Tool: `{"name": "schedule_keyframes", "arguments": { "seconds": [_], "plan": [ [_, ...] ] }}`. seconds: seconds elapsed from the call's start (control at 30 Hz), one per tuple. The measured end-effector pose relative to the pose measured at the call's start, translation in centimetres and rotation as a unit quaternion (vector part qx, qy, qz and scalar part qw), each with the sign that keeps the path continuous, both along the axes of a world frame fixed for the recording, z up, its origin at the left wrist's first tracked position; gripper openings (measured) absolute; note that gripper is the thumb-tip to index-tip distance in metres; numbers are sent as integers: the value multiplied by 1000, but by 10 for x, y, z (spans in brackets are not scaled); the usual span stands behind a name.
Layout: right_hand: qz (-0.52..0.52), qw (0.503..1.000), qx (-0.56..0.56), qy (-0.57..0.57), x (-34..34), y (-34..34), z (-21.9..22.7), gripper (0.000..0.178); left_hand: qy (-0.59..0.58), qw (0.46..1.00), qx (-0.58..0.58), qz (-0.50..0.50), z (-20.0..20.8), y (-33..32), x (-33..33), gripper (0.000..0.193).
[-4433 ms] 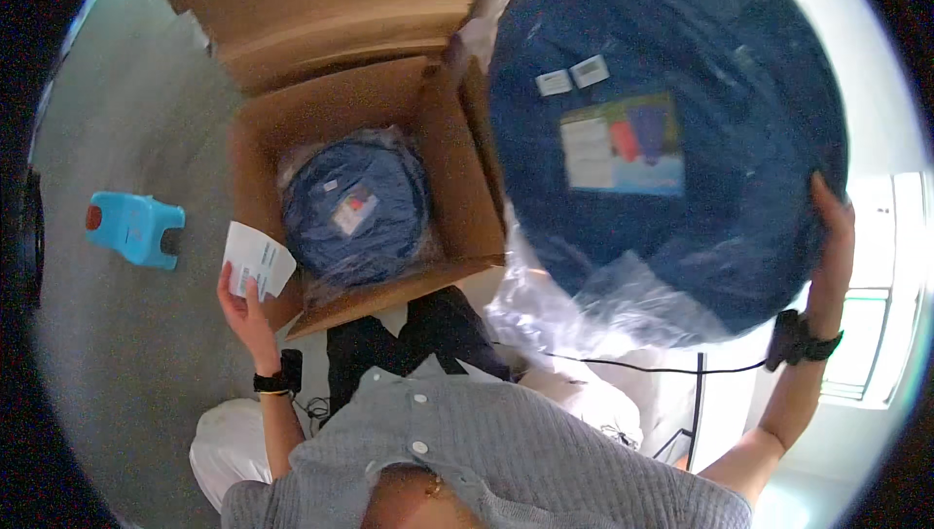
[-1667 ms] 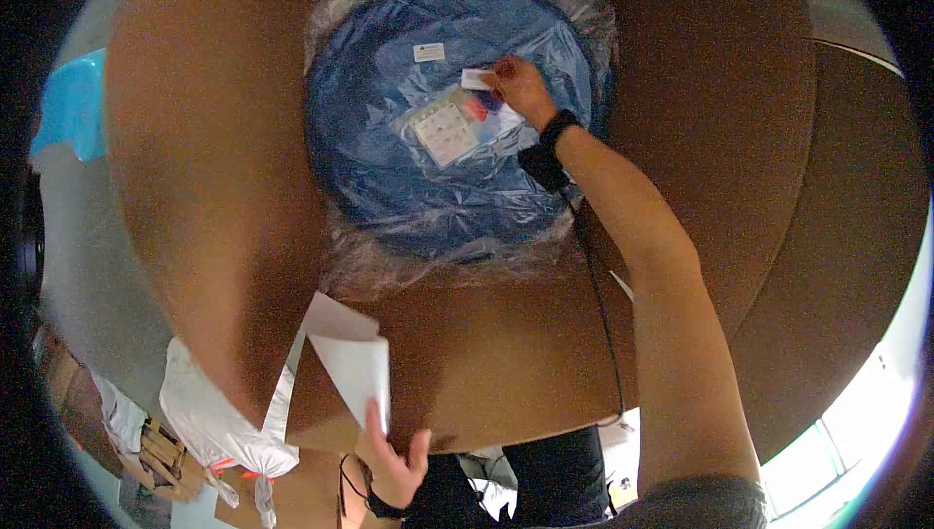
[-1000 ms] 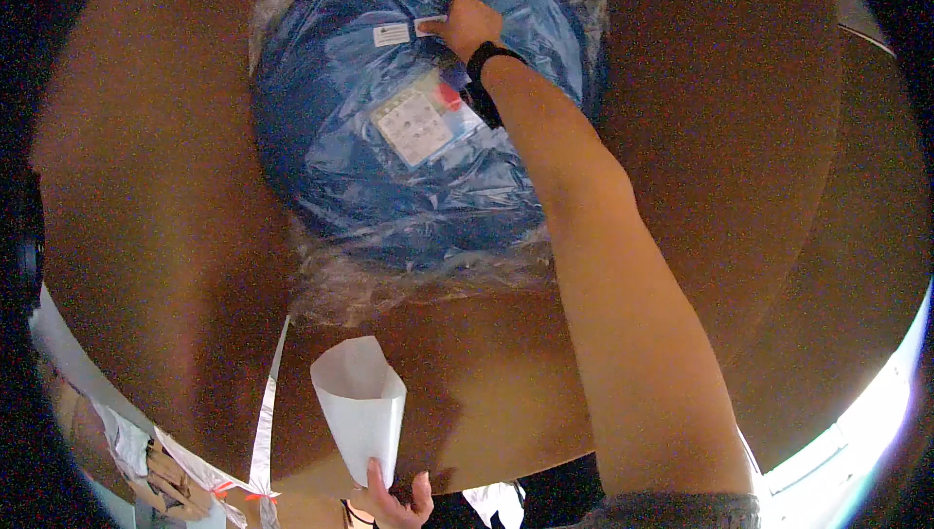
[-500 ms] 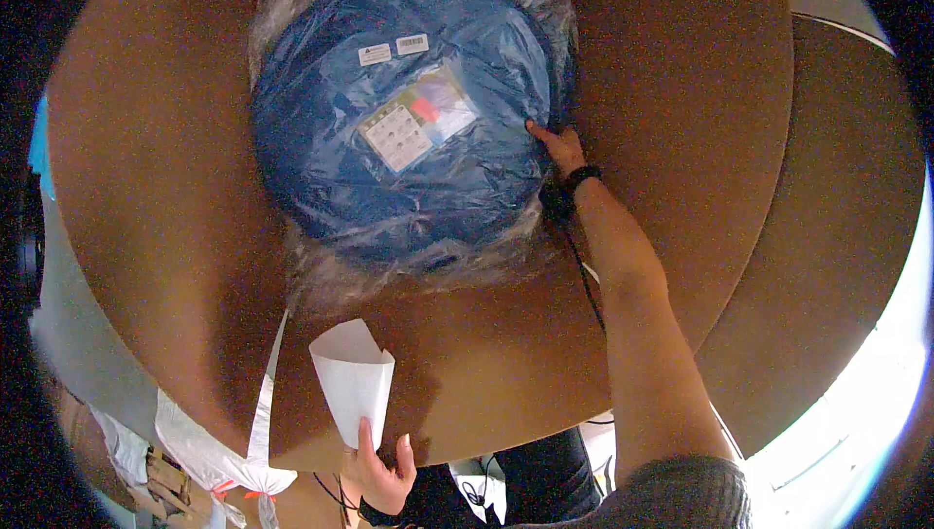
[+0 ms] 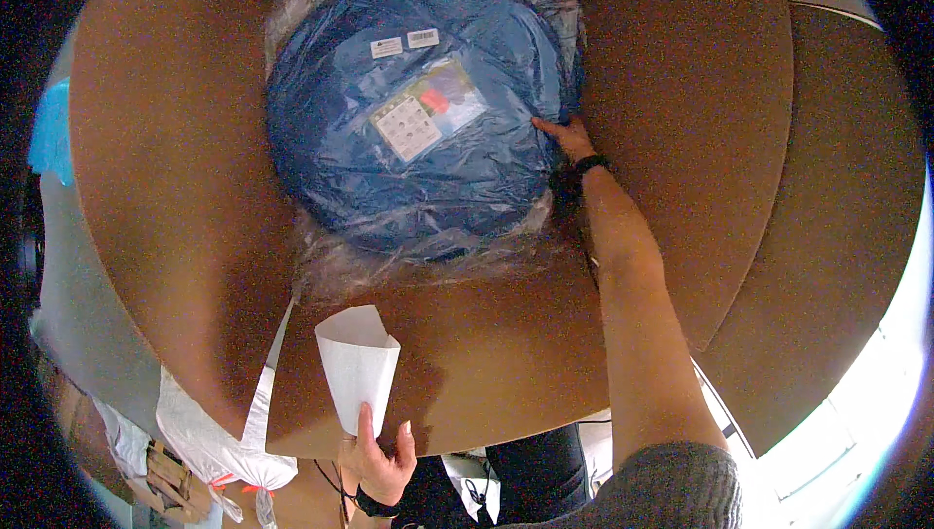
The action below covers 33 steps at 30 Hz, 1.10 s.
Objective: The person packs several blue circular items wrapped in plastic into a cardboard box. They place each item inside, then fold and close the box flaps. The person also handles a white paper document and moves around the warehouse, eventually placing the document on a table.
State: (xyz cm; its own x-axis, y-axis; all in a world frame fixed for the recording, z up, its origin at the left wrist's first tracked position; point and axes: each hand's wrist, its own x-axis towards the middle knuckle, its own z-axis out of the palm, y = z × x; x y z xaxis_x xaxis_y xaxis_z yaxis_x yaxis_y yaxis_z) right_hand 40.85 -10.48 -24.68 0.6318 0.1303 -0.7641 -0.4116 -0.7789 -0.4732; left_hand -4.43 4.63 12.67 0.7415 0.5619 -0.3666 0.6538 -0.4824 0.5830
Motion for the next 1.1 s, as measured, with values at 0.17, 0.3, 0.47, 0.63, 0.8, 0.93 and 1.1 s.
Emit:
{"name": "schedule_keyframes", "arguments": {
  "seconds": [0.17,0.3,0.47,0.63,0.8,0.93,1.1],
  "plan": [
    [-23,994,25,107,-8,30,94,96,-29,998,46,41,-8,-7,-4,58],
    [-109,960,224,127,-33,29,148,62,17,999,32,27,0,1,5,60],
    [-129,949,252,138,-65,59,257,49,-27,997,60,42,18,20,33,69],
    [-25,969,244,15,-108,124,371,32,-119,965,-96,215,37,8,37,69],
    [-5,931,364,-15,-133,190,473,19,-204,934,-16,293,127,81,22,63],
    [27,952,291,-91,-100,133,626,13,-267,912,47,306,187,114,0,59],
    [-5,914,169,-368,-43,-53,832,37,-295,905,64,300,228,137,6,54]
  ]
}}
